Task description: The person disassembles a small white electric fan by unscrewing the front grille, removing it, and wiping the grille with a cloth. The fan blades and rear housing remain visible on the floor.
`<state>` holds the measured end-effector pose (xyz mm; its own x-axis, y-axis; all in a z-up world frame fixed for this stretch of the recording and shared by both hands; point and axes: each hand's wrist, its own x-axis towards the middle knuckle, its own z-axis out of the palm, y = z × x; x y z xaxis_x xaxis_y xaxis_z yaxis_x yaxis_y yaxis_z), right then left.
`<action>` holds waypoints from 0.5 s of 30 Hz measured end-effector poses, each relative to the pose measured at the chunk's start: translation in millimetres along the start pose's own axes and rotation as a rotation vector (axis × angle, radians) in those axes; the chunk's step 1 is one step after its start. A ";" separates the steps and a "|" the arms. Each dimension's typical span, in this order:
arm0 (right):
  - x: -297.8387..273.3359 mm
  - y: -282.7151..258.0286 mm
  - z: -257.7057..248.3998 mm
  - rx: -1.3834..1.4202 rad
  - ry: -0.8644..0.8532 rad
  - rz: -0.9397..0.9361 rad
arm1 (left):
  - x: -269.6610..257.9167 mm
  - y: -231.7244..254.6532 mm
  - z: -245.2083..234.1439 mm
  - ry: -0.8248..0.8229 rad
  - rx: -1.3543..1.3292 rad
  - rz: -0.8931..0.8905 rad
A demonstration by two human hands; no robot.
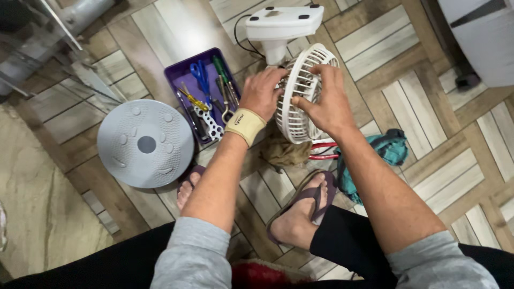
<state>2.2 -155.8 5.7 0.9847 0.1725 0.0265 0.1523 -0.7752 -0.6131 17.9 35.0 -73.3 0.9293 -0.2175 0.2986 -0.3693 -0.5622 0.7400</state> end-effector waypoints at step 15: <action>-9.4 22.6 -15.6 0.926 -0.201 0.257 | 33.6 66.2 -54.6 -0.135 0.212 0.149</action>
<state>-2.3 -184.5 4.0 0.9325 0.2321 -0.2769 -0.2763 -0.0357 -0.9604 24.3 34.1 18.6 0.8624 -0.4070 0.3011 -0.5058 -0.6671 0.5470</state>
